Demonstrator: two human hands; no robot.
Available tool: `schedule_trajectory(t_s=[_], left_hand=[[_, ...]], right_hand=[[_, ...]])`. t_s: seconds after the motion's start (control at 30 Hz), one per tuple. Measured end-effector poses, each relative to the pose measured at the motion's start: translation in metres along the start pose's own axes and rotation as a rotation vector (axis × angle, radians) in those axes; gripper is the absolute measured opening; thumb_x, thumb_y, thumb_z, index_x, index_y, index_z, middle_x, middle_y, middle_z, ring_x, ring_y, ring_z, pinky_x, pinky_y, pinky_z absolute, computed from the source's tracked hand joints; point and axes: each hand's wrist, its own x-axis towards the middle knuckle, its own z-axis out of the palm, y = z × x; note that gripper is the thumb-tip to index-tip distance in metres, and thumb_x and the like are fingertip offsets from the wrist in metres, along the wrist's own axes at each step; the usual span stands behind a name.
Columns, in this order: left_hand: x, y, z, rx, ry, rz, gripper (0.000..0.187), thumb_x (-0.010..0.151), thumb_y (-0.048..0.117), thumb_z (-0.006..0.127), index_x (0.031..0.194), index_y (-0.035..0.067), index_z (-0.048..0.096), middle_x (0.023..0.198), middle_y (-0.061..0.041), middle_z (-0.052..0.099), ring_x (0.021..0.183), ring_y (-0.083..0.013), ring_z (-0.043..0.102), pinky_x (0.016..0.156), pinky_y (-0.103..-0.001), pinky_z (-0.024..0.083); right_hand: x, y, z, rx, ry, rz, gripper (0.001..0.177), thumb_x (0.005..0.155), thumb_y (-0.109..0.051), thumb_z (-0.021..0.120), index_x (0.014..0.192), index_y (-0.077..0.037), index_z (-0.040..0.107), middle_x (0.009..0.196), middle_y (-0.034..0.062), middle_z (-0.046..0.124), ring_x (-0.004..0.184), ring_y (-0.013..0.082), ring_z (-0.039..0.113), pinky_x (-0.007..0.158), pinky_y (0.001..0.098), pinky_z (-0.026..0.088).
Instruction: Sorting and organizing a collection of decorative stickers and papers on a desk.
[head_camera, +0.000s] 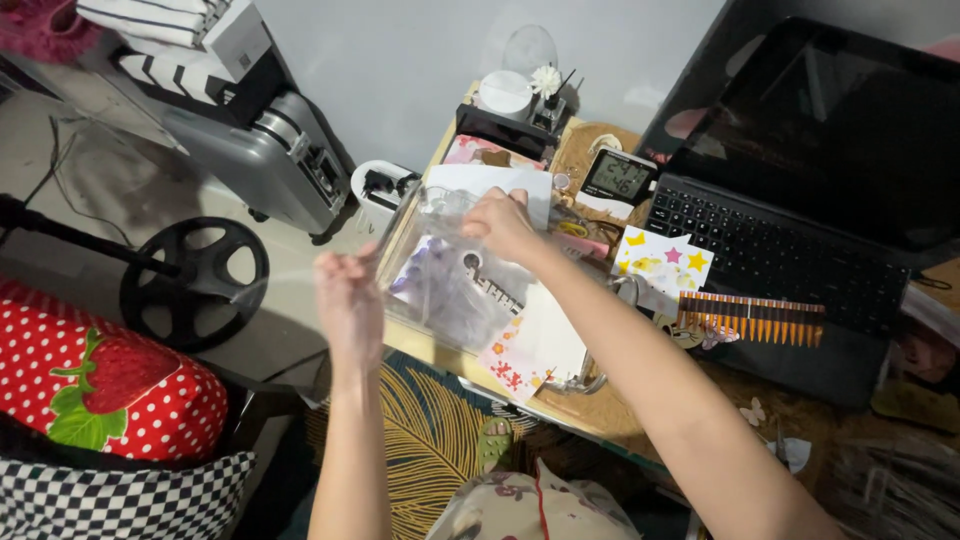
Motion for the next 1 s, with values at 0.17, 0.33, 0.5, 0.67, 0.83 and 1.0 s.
schedule_trajectory(t_s=[0.17,0.33,0.5,0.67,0.83,1.0], left_hand=[[-0.002,0.037,-0.019,-0.018,0.114,0.232,0.010,0.112,0.019,0.057,0.105,0.013,0.060,0.093,-0.001,0.070,0.112,-0.0215,0.068,0.122,-0.042,0.041],[-0.001,0.067,-0.011,-0.094,0.156,0.392,0.014,0.115,0.014,0.057,0.103,0.014,0.065,0.092,-0.001,0.072,0.101,-0.0164,0.066,0.117,-0.034,0.045],[-0.010,0.056,0.053,-0.363,0.144,0.114,0.008,0.102,0.013,0.063,0.098,0.011,0.068,0.107,-0.004,0.073,0.125,-0.0212,0.067,0.106,-0.032,0.049],[-0.011,0.000,0.070,-0.395,-0.072,0.061,0.004,0.107,0.013,0.067,0.108,0.010,0.069,0.120,-0.006,0.072,0.131,-0.0229,0.060,0.109,-0.035,0.047],[-0.038,-0.045,0.115,-0.298,-0.220,-0.089,0.018,0.106,0.016,0.064,0.120,0.005,0.065,0.130,-0.009,0.070,0.138,-0.0258,0.056,0.122,-0.042,0.042],[-0.072,-0.092,0.154,-0.115,-0.056,-0.348,0.051,0.096,0.010,0.061,0.145,0.008,0.045,0.142,-0.012,0.060,0.131,-0.0271,0.056,0.117,-0.043,0.042]], right_hand=[[-0.022,0.046,0.001,-0.189,-0.032,0.150,0.023,0.094,-0.023,0.063,0.077,-0.016,0.076,0.085,0.0011,0.073,0.102,0.0210,0.059,0.098,0.0460,0.032],[-0.043,0.076,-0.003,-0.255,0.184,0.309,0.013,0.090,-0.017,0.065,0.086,-0.017,0.077,0.098,0.0041,0.074,0.111,0.0243,0.060,0.097,0.0495,0.033],[-0.048,0.014,-0.023,0.009,0.410,0.343,0.047,0.093,-0.029,0.065,0.134,-0.007,0.059,0.122,0.0134,0.069,0.107,0.0284,0.064,0.094,0.0486,0.046],[-0.111,-0.106,-0.071,1.065,0.125,0.475,0.050,0.100,-0.015,0.053,0.148,-0.012,0.039,0.118,0.0085,0.073,0.095,0.0197,0.072,0.080,0.0326,0.063],[-0.207,-0.079,-0.075,1.419,0.341,0.384,0.057,0.092,0.005,0.067,0.138,-0.008,0.036,0.103,0.0184,0.070,0.085,0.0253,0.068,0.075,0.0346,0.060],[-0.316,-0.034,-0.127,1.398,0.524,0.576,0.026,0.098,0.005,0.059,0.123,0.014,0.065,0.105,0.0188,0.072,0.088,0.0259,0.069,0.082,0.0389,0.059]])
